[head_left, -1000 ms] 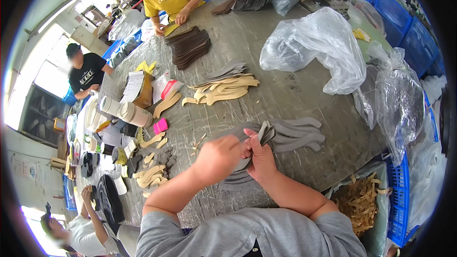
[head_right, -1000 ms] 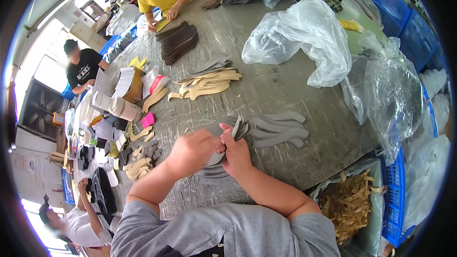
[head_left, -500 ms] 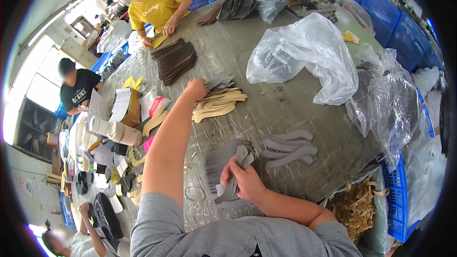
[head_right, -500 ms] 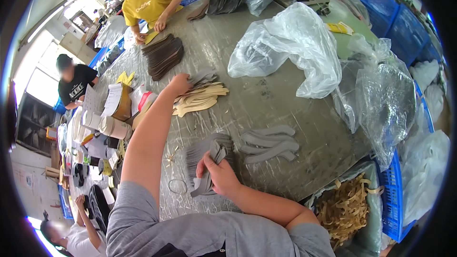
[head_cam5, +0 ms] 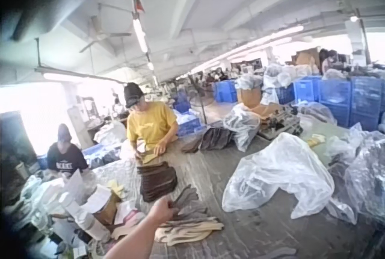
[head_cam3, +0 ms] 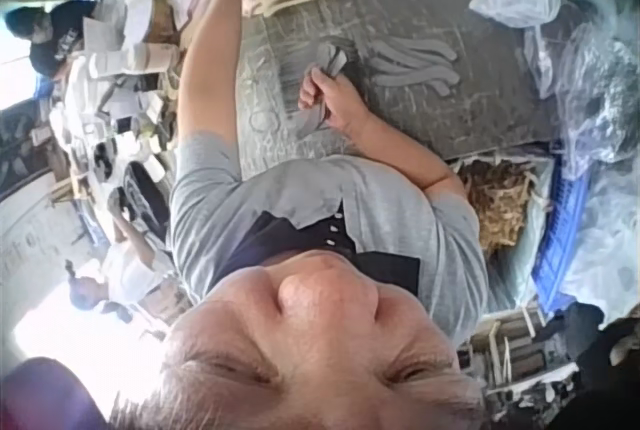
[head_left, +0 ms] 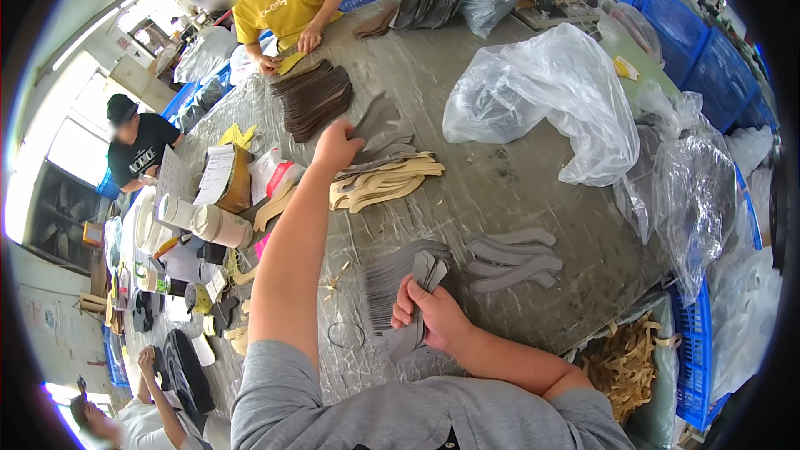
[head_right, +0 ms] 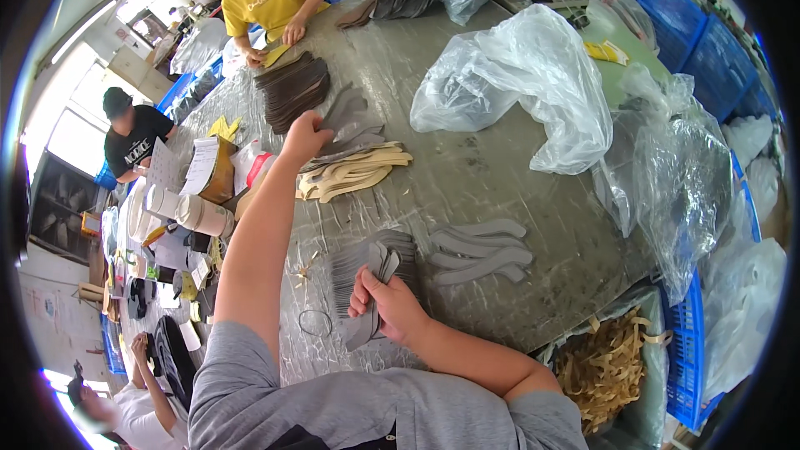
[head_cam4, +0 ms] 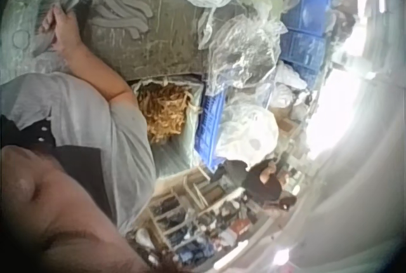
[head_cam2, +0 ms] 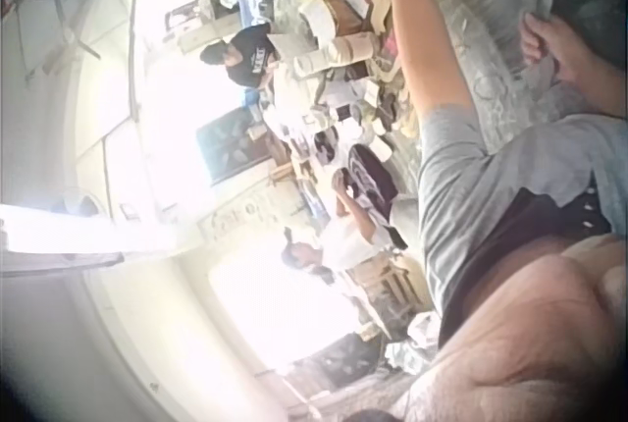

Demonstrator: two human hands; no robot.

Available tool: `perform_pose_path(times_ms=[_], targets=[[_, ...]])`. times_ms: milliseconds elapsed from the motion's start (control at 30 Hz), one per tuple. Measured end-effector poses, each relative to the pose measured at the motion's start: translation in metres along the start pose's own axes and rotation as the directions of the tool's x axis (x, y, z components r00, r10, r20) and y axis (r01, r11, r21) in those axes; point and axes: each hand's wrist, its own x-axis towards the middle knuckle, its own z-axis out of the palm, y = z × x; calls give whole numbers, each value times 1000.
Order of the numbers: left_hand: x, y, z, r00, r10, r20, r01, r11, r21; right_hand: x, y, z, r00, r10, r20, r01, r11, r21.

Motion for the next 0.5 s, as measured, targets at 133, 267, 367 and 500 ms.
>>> perform_pose_path(times_ms=[133, 267, 367, 500], targets=[[-45, 44, -61, 988, 64, -140, -81, 989, -121, 2, 0, -3, 999, 34, 8, -34, 999, 37], [-123, 70, -111, 1000, -1, 29, 11, 941, -338, 4, 2, -6, 992, 122, 7, -122, 990, 77], [-176, 54, -117, 999, 45, 29, -28, 901, -433, 4, 4, -6, 986, 165, 3, -165, 984, 68], [-256, 81, -116, 957, 133, 258, 27, 843, -537, 0, 4, 2, 920, 364, -144, -346, 929, 132]])
